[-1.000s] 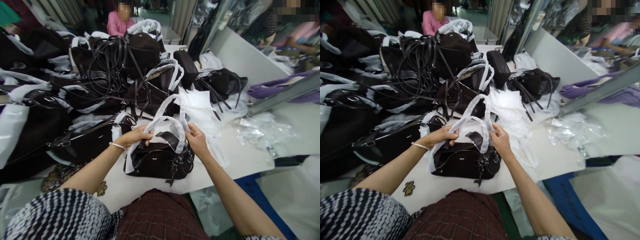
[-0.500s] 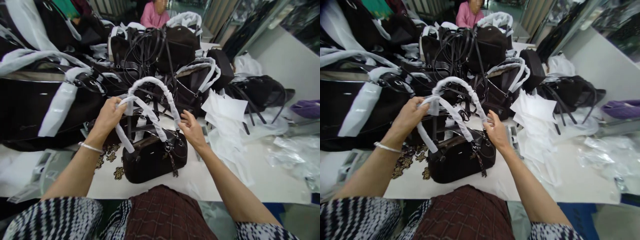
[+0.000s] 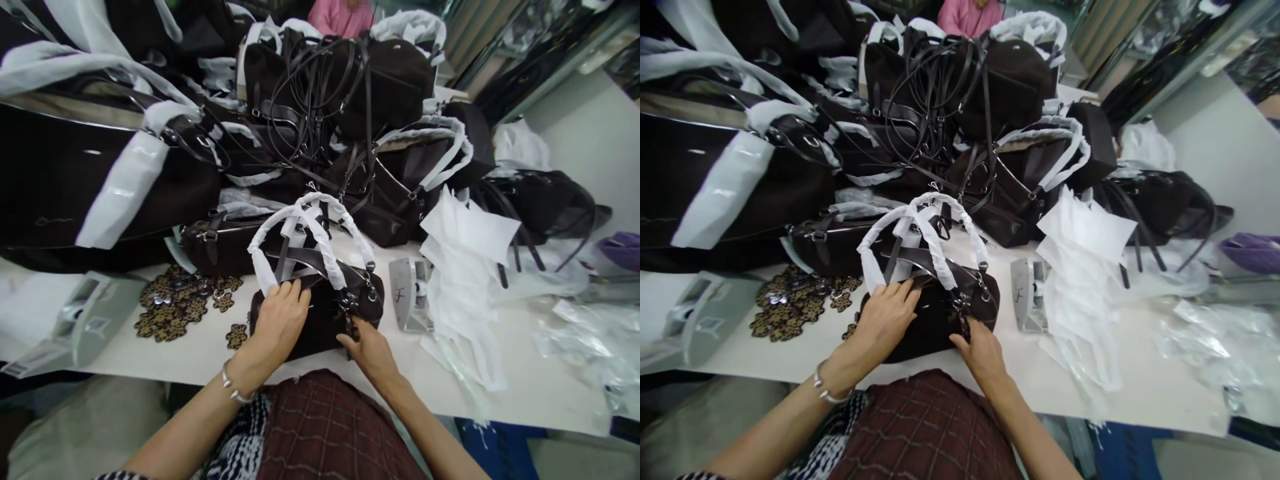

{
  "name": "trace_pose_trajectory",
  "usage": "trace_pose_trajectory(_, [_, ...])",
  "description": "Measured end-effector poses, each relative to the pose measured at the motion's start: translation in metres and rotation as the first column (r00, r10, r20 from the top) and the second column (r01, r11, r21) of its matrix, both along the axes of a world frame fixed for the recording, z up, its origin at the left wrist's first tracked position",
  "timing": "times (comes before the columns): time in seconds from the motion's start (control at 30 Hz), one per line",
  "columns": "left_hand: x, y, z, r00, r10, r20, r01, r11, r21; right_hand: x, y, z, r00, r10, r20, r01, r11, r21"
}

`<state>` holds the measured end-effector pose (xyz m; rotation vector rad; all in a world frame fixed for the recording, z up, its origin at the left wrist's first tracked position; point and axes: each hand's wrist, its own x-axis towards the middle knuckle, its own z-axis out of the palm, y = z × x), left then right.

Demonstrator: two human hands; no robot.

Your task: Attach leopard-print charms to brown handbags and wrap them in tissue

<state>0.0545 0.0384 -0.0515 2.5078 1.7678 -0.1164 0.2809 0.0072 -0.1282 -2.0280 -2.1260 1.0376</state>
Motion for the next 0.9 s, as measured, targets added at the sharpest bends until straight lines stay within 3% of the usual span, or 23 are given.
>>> trace_pose_trajectory(0.13, [-0.010,0.000,-0.011,1.000,-0.018,0.003,0.018,0.998,0.056,-0.015,0.013,-0.023,0.993,-0.011,0.120,0.010,1.000,0.010])
trace_pose_trajectory(0.2, [-0.020,-0.004,-0.014,1.000,0.005,0.021,-0.007,0.995,0.100,-0.014,0.016,-0.025,0.999,-0.047,-0.005,0.047,0.999,-0.004])
trace_pose_trajectory(0.27, [-0.028,-0.006,-0.018,0.998,0.035,0.044,-0.041,0.992,0.122,-0.007,0.013,-0.016,0.962,-0.103,-0.254,0.077,0.991,-0.112])
trace_pose_trajectory(0.33, [-0.033,-0.003,-0.022,0.996,0.053,0.065,-0.060,0.990,0.126,0.004,0.007,0.004,0.842,-0.193,-0.504,0.033,0.950,-0.309])
trace_pose_trajectory(0.43, [-0.035,0.006,-0.026,0.995,0.056,0.086,-0.067,0.989,0.135,0.025,-0.004,0.044,0.668,-0.355,-0.654,-0.087,0.835,-0.543])
trace_pose_trajectory(0.53, [-0.040,0.008,-0.025,0.990,0.029,0.134,-0.052,0.984,0.168,0.041,-0.008,0.073,0.506,-0.523,-0.686,-0.006,0.793,-0.609])
trace_pose_trajectory(0.67, [-0.054,-0.014,-0.013,0.958,-0.057,0.281,-0.034,0.951,0.307,0.044,-0.004,0.083,0.244,-0.636,-0.732,0.149,0.771,-0.620])
trace_pose_trajectory(0.73, [-0.054,-0.027,-0.005,0.909,-0.172,0.381,0.013,0.923,0.385,0.042,-0.001,0.086,0.218,-0.621,-0.753,0.140,0.784,-0.605])
trace_pose_trajectory(0.8, [-0.046,-0.031,0.000,0.850,-0.252,0.463,0.071,0.925,0.373,0.042,0.001,0.091,0.256,-0.587,-0.768,0.080,0.804,-0.589])
trace_pose_trajectory(0.9, [-0.022,-0.019,-0.005,0.875,-0.175,0.451,0.093,0.976,0.198,0.047,0.003,0.102,0.371,-0.538,-0.757,-0.020,0.810,-0.586])
